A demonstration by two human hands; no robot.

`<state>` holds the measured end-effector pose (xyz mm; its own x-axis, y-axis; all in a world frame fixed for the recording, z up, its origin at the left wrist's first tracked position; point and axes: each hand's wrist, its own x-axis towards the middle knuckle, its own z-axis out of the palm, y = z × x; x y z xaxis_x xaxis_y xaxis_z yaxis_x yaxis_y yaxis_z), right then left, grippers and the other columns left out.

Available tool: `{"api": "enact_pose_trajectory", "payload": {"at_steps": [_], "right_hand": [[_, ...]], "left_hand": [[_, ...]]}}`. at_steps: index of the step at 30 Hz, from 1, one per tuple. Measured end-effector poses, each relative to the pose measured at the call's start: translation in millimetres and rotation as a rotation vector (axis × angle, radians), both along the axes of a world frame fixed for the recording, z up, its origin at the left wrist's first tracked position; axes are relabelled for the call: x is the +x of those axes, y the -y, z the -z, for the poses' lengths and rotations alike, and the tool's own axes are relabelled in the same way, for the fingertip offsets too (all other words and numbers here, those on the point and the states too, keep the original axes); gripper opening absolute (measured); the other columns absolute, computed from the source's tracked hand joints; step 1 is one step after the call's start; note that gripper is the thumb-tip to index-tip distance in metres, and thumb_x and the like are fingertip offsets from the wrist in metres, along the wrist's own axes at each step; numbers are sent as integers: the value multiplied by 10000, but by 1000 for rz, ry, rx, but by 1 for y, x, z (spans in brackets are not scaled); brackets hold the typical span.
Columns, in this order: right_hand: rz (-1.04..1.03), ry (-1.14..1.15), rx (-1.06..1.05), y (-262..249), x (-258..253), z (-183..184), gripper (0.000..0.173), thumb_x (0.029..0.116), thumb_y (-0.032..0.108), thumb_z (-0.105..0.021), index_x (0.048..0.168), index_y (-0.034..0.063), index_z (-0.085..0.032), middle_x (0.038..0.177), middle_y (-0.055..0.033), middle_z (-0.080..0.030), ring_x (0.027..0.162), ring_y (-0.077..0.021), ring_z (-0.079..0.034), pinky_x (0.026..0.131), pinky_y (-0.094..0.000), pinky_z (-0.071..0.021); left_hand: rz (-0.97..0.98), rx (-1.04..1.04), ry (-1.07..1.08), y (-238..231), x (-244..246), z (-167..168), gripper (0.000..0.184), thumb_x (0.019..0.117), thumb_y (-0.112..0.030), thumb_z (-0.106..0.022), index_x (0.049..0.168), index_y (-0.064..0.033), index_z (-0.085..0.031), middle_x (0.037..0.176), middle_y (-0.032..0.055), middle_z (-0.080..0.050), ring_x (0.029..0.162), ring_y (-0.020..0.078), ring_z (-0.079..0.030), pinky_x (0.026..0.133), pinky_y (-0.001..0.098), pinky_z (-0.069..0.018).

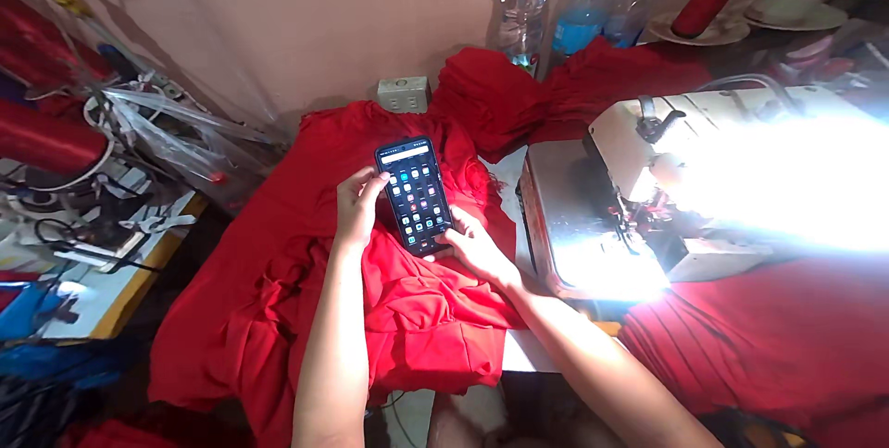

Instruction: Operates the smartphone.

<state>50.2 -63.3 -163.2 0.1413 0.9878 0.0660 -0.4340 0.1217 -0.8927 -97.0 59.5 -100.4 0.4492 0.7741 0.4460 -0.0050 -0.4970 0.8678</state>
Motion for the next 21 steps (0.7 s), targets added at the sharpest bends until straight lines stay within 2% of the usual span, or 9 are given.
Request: {"api": "enact_pose_trajectory", "payload": {"at_steps": [3, 5, 7, 9, 12, 18, 21], "right_hand": [[7, -17, -10, -1, -1, -2, 214, 1061, 13, -409, 1234, -29, -526, 1022, -102, -701, 838, -167, -740, 723, -337, -649], [1, -29, -13, -1, 0, -2, 250, 1106, 100, -360, 1243, -19, -531, 1021, -97, -706, 839, -164, -741, 725, -335, -647], [2, -33, -13, -1, 0, 0, 249, 1075, 43, -343, 1225, -14, -533, 1014, -89, -696, 835, -159, -734, 726, -339, -643], [6, -22, -17, -1, 0, 0, 264, 1013, -53, -382, 1229, -33, -532, 1025, -103, -683, 841, -166, -730, 731, -346, -645], [2, -18, -10, -1, 0, 0, 286, 996, -78, -405, 1254, -42, -524, 1040, -108, -692, 850, -165, -735, 731, -341, -647], [4, -19, -8, -1, 0, 0, 249, 1018, -51, -405, 1234, -33, -528, 1007, -94, -698, 831, -160, -736, 726, -338, -646], [8, -18, -17, -1, 0, -2, 239, 1107, 101, -368, 1226, -18, -538, 1010, -94, -707, 838, -160, -742, 729, -329, -647]], "left_hand": [[-2, -7, 5, 0, 1, 0, 244, 1018, -105, -443, 960, -110, -681, 871, -91, -697, 791, -4, -670, 765, 221, -574], [-6, -11, 8, 1, 0, 0, 240, 1016, -102, -450, 956, -111, -682, 871, -89, -701, 793, 1, -675, 772, 230, -578], [-9, -6, 2, 1, 0, 0, 246, 1023, -106, -441, 953, -117, -676, 868, -96, -695, 791, -5, -673, 771, 221, -576], [-4, -13, 6, 2, 0, -1, 247, 1021, -108, -439, 971, -109, -681, 885, -85, -701, 801, 5, -677, 776, 230, -577], [-3, -17, 13, 1, 1, -1, 247, 1021, -101, -445, 965, -113, -686, 875, -89, -705, 793, 4, -678, 769, 222, -578], [0, -22, 6, 2, 0, -1, 246, 1021, -112, -439, 962, -117, -678, 864, -88, -701, 784, 3, -676, 764, 225, -579], [0, -23, 14, 2, 0, -2, 246, 1018, -102, -442, 972, -106, -683, 877, -83, -705, 795, 8, -680, 777, 230, -580]]}}
